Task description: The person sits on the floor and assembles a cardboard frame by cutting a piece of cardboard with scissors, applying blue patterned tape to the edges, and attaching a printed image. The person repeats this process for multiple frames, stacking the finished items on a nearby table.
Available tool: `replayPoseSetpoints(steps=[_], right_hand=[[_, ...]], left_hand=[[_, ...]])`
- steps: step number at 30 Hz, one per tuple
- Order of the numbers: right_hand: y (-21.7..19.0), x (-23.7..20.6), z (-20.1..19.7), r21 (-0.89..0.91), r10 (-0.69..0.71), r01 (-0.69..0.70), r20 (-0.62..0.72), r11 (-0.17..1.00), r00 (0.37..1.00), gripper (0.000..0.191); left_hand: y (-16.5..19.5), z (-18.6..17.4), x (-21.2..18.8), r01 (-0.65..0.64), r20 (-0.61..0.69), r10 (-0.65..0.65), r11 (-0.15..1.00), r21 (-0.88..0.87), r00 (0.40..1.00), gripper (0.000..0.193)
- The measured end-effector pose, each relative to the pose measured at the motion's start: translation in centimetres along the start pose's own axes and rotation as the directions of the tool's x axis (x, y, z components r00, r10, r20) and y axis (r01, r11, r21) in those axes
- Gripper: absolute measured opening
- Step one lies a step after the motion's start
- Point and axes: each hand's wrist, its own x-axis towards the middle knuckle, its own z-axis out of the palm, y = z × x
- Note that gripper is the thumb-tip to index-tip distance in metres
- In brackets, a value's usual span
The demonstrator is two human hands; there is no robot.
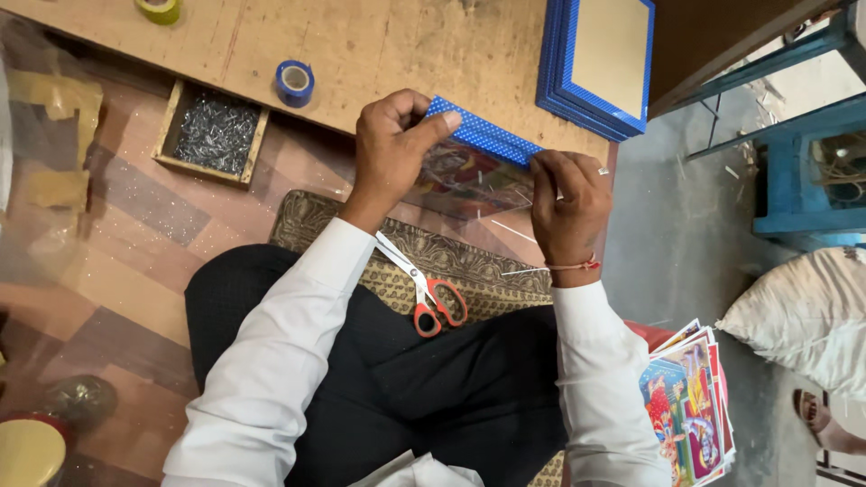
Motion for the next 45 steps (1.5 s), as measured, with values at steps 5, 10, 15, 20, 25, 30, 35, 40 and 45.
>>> replayPoseSetpoints(steps=[5, 10, 15, 20, 25, 30, 35, 40, 45], right_hand=[[-0.3, 0.5, -0.5, 0.032, -0.006, 0.004, 0.033, 0.999, 0.999, 0.012], [-0.6, 0.8, -0.9, 0.011, -0.03, 0.029, 0.063, 1.0, 0.998, 0.011], [-0.7, 1.1, -1.0, -0.04, -0.069, 0.072, 0.071, 0.997, 0.995, 0.01], [-0.5, 1.8, -1.1, -0.05, -0.08, 0.085, 0.091, 0.995, 0.993, 0.009], [-0.4, 2.5, -1.0, -0.016, -0.035, 0.036, 0.052, 0.999, 0.998, 0.008], [-0.4, 2.1, -0.8, 0.004, -0.012, 0.011, 0.038, 1.0, 0.999, 0.008], [-0.2, 2.2, -0.3, -0.014, -0.038, 0.038, -0.003, 0.999, 0.999, 0.009], [-0.8, 1.8, -0.2, 0.099, 0.112, -0.105, -0.064, 0.989, 0.992, 0.007], [-2.2, 0.5, -0.5, 0.123, 0.08, -0.081, 0.017, 0.989, 0.997, 0.007]], left_hand=[[0.2, -0.1, 0.0, -0.029, 0.004, 0.029, 0.999, 0.029, 1.0, 0.024], [-0.1, 0.0, 0.0, -0.033, 0.003, 0.033, 0.999, 0.01, 0.999, 0.023], [-0.3, -0.1, -0.1, -0.024, 0.003, 0.024, 1.0, 0.003, 1.0, 0.027], [-0.1, -0.1, -0.1, -0.013, 0.007, 0.013, 1.0, 0.008, 1.0, 0.024], [0.0, 0.0, 0.0, -0.017, -0.003, 0.017, 1.0, 0.005, 1.0, 0.023], [-0.1, -0.2, -0.1, -0.022, 0.001, 0.022, 1.0, 0.019, 1.0, 0.024], [0.1, -0.2, -0.2, -0.014, -0.011, 0.014, 0.999, 0.051, 1.0, 0.024], [0.5, -0.1, -0.3, -0.006, -0.041, 0.009, 0.997, 0.073, 0.999, 0.024], [0.6, -0.1, -0.4, 0.007, -0.058, -0.003, 0.998, 0.069, 0.998, 0.023]])
